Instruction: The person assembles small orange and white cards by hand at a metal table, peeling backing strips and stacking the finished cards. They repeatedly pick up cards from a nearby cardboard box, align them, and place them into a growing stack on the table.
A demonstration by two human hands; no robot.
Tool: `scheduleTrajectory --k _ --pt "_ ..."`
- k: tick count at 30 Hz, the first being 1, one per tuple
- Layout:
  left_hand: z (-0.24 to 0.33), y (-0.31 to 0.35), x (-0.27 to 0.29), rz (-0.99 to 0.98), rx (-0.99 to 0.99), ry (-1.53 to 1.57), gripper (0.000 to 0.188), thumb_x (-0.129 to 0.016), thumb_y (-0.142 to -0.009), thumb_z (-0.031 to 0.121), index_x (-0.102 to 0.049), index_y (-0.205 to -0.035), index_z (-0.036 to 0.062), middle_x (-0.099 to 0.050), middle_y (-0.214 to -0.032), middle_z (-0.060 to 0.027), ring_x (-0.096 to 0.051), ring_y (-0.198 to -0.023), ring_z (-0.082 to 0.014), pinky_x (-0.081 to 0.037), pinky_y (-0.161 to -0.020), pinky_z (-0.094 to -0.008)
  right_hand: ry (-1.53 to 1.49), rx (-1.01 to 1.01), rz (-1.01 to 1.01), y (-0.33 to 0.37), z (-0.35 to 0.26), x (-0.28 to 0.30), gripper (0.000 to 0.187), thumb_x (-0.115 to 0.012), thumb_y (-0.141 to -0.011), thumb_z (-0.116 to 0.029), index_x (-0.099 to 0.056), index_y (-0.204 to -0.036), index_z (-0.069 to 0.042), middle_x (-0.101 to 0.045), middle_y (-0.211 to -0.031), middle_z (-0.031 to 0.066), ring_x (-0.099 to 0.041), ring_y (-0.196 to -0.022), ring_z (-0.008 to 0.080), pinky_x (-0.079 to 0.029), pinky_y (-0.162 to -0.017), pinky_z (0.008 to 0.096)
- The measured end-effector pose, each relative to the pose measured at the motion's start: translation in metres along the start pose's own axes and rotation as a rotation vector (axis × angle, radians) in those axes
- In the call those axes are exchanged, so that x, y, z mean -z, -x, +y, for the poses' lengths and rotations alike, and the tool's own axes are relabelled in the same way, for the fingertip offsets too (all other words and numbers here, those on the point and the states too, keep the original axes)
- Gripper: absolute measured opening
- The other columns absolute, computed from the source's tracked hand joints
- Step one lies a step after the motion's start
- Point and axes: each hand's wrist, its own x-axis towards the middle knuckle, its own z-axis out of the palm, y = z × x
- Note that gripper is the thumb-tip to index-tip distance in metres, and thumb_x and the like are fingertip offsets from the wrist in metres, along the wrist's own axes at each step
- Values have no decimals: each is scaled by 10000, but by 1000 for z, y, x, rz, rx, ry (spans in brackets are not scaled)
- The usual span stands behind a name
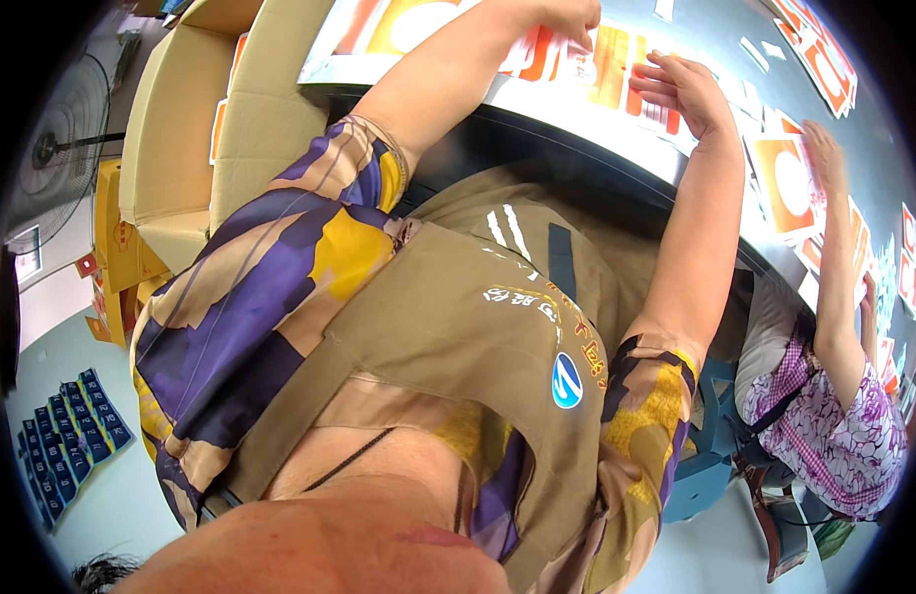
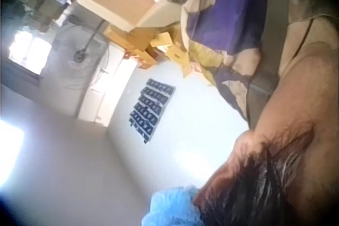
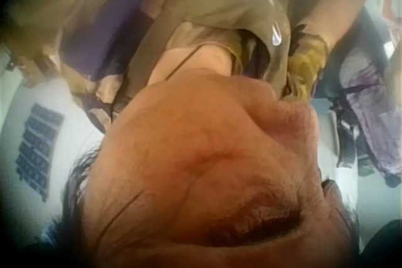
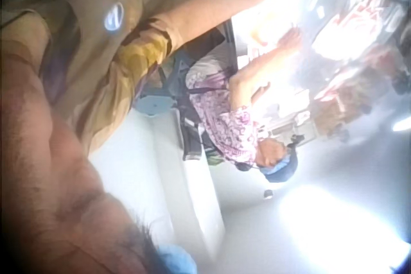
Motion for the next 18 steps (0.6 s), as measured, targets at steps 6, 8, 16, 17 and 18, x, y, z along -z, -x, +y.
scheduleTrajectory --k 6,8,16,17,18 --pt "2 -20 -43 467 -117 -309 280 -697 -725 267 -695 -758 -11 -675 -720 -164 -647 -614 -313 -518 -577 -405 -67 -58 -34 -4 -7 -10 422 -479 -983 -268 -526 -1198 92 -653 -1076 234 -695 -924 258 -588 -781 282" --pt "27 -25 -44 346 52 -270 420 -569 -817 494 -723 -899 112 -699 -867 -103 -653 -830 -277 -496 -768 -417 -111 -102 -42 -7 0 -1 413 -449 -992 -254 -518 -1201 96 -654 -1073 238 -694 -922 271 -586 -788 301" --pt "41 -20 -22 43 313 -49 597 -582 -753 665 -740 -894 107 -716 -852 -77 -687 -860 -236 -530 -743 -382 -89 -139 -24 -2 -9 -6 467 -429 -986 -305 -481 -1250 76 -677 -948 232 -702 -841 293 -582 -699 322" --pt "52 -20 -14 29 324 -63 571 -593 -762 639 -739 -894 103 -715 -850 -72 -686 -859 -222 -530 -725 -371 -60 -128 10 0 -8 3 459 -459 -979 -300 -489 -1212 94 -670 -950 228 -701 -816 284 -584 -662 315" --pt "50 -21 -15 8 343 -19 554 -591 -773 622 -734 -881 98 -713 -832 -70 -688 -828 -217 -528 -717 -363 -54 -107 34 2 -10 -1 449 -480 -973 -288 -492 -1194 103 -666 -959 226 -699 -801 275 -585 -650 310"
